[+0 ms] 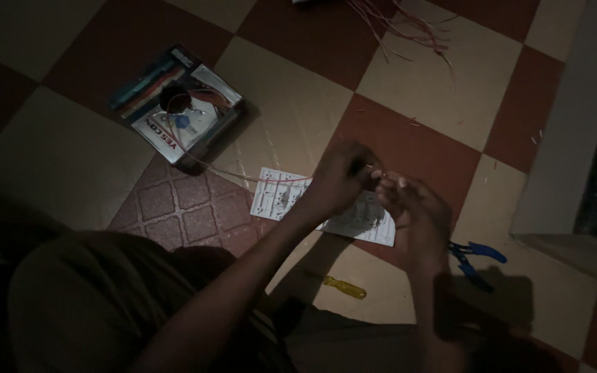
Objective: The person wires an electrical switchboard by stripping wires with pliers and connecting them to terminals using a screwdriver.
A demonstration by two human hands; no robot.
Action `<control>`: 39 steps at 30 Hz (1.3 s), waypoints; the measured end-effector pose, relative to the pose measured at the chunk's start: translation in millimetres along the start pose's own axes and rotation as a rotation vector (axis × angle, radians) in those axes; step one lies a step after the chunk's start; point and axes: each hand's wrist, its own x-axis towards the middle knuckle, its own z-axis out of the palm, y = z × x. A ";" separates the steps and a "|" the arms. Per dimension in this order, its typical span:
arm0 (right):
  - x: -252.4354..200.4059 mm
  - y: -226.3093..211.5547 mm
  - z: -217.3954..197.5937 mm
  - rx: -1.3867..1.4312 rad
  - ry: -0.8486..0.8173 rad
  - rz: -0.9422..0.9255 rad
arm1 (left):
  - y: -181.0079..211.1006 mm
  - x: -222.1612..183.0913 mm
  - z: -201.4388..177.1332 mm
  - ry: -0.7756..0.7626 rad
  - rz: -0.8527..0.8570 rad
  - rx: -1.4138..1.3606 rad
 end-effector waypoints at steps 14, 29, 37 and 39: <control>7.7 6.7 -14.9 0.100 -0.132 -0.071 | 13.6 -2.6 3.5 -0.016 0.035 -0.089; -17.1 -2.0 11.2 -0.387 0.205 -0.288 | 23.9 -7.7 8.1 0.028 -0.043 -0.182; -19.3 17.5 5.0 -0.759 0.268 -0.727 | 18.5 -12.7 23.1 -0.030 -0.126 -0.267; -21.1 17.0 -0.2 -0.966 0.284 -0.822 | 12.9 -8.1 19.1 -0.078 -0.086 -0.086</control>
